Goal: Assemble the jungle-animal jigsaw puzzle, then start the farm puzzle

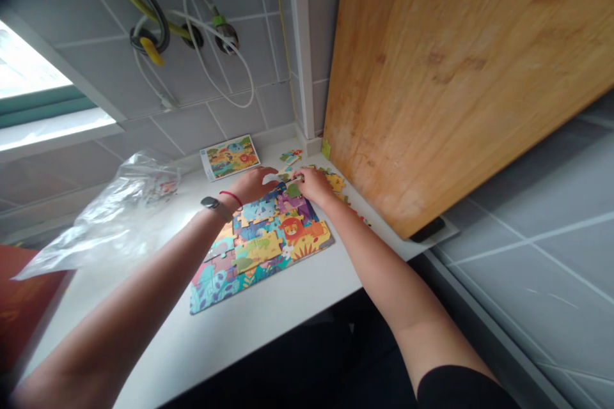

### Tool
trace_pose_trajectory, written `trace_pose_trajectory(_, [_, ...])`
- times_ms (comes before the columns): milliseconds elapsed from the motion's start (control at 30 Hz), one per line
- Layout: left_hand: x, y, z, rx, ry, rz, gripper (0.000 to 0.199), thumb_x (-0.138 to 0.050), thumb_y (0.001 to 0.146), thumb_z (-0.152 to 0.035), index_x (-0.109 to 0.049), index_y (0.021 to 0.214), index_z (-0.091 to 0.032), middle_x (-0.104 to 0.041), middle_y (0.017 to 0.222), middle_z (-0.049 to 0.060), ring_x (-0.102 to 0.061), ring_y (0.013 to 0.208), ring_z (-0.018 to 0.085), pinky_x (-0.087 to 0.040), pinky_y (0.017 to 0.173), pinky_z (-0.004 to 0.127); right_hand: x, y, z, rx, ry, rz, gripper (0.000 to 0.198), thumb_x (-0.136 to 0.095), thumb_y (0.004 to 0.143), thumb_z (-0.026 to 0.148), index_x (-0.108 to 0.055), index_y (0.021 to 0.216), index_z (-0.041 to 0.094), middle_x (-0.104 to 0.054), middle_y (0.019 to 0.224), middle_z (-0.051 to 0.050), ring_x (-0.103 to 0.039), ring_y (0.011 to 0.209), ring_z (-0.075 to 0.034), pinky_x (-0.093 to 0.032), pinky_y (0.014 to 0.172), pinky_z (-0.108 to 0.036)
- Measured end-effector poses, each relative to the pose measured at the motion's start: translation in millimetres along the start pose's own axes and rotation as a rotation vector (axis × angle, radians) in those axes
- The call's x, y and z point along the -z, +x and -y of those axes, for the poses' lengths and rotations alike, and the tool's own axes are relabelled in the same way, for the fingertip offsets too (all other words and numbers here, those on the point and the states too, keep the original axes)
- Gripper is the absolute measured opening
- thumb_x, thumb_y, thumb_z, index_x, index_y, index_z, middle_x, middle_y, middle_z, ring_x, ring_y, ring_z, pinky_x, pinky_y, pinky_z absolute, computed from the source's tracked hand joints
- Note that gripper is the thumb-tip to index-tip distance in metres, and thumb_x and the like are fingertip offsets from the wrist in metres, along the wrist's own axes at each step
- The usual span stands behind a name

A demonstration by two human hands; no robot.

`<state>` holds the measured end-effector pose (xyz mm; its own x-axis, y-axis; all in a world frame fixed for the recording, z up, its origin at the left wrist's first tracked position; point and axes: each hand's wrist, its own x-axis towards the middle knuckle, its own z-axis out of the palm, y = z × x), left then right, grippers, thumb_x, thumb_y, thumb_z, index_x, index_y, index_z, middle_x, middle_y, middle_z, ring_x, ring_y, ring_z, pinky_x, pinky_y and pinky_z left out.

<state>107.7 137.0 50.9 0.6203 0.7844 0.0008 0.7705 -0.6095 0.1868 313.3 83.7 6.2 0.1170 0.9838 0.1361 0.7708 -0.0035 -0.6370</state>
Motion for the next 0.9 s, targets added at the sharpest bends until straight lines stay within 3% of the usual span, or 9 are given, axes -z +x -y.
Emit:
trace_pose_trajectory(100, [-10.8, 35.8, 0.1, -0.044, -0.018, 0.01, 0.044, -0.065, 0.098, -0.036, -0.069, 0.14, -0.023, -0.073, 0.135, 0.011, -0.068, 0.125, 0.027, -0.051, 0.109, 0.033, -0.6, -1.0, 2.7, 0.029, -0.045, -0.007, 0.026, -0.072, 0.089, 0.019, -0.078, 0.115, 0.018, -0.077, 0.109, -0.01, -0.071, 0.1, -0.022, -0.053, 0.095, -0.032])
trace_pose_trajectory(200, [-21.0, 52.7, 0.8, -0.088, -0.019, 0.0, 0.035, -0.067, 0.097, -0.034, -0.075, 0.13, -0.025, -0.073, 0.135, 0.01, -0.063, 0.134, 0.028, -0.047, 0.116, 0.035, -0.2, -4.3, 7.4, 0.059, -0.111, 0.033, 0.026, -0.078, 0.086, 0.023, -0.078, 0.113, 0.019, -0.073, 0.119, -0.012, -0.068, 0.114, -0.025, -0.051, 0.101, -0.035])
trace_pose_trajectory(367, [-26.8, 54.7, 14.3, -0.096, 0.0, -0.038, 0.037, -0.056, 0.1, -0.027, -0.076, 0.132, -0.025, -0.07, 0.14, 0.013, -0.064, 0.132, 0.029, -0.051, 0.112, 0.04, 5.4, -13.1, 13.5, 0.092, -0.187, 0.186, 0.038, -0.081, 0.087, 0.042, -0.078, 0.122, 0.025, -0.064, 0.134, -0.012, -0.067, 0.116, -0.027, -0.052, 0.1, -0.035])
trace_pose_trajectory(467, [-27.4, 54.0, 23.8, -0.084, 0.009, -0.059, 0.038, -0.053, 0.101, -0.029, -0.076, 0.132, -0.025, -0.072, 0.136, 0.013, -0.067, 0.127, 0.03, -0.054, 0.109, 0.041, 7.9, -16.8, 14.3, 0.148, -0.227, 0.275, 0.043, -0.081, 0.088, 0.042, -0.077, 0.129, 0.029, -0.059, 0.141, -0.011, -0.067, 0.119, -0.027, -0.051, 0.102, -0.035])
trace_pose_trajectory(600, [-25.5, 59.0, 26.0, -0.07, 0.012, -0.082, 0.037, -0.055, 0.099, -0.03, -0.079, 0.124, -0.019, -0.075, 0.129, 0.015, -0.069, 0.123, 0.032, -0.053, 0.109, 0.043, 3.1, -20.5, 18.0, 0.172, -0.286, 0.215, 0.036, -0.069, 0.099, 0.039, -0.075, 0.134, 0.029, -0.06, 0.141, -0.011, -0.064, 0.122, -0.027, -0.049, 0.104, -0.035])
trace_pose_trajectory(733, [-18.9, 67.6, 8.1, -0.051, -0.01, -0.123, 0.034, -0.054, 0.097, -0.026, -0.08, 0.115, -0.015, -0.074, 0.127, 0.017, -0.069, 0.122, 0.033, -0.054, 0.109, 0.044, -3.3, -23.2, 25.9, 0.21, -0.348, 0.122, 0.033, -0.06, 0.103, 0.035, -0.076, 0.13, 0.024, -0.066, 0.139, -0.01, -0.059, 0.125, -0.03, -0.046, 0.108, -0.038])
trace_pose_trajectory(900, [-10.2, 82.4, -36.0, -0.128, -0.074, -0.096, 0.035, -0.054, 0.102, -0.034, -0.076, 0.127, -0.024, -0.073, 0.136, 0.008, -0.068, 0.125, 0.026, -0.051, 0.112, 0.036, -2.8, -25.6, 34.8, 0.16, -0.368, 0.09, 0.032, -0.061, 0.099, 0.032, -0.078, 0.12, 0.015, -0.076, 0.125, -0.014, -0.06, 0.128, -0.035, -0.047, 0.107, -0.043])
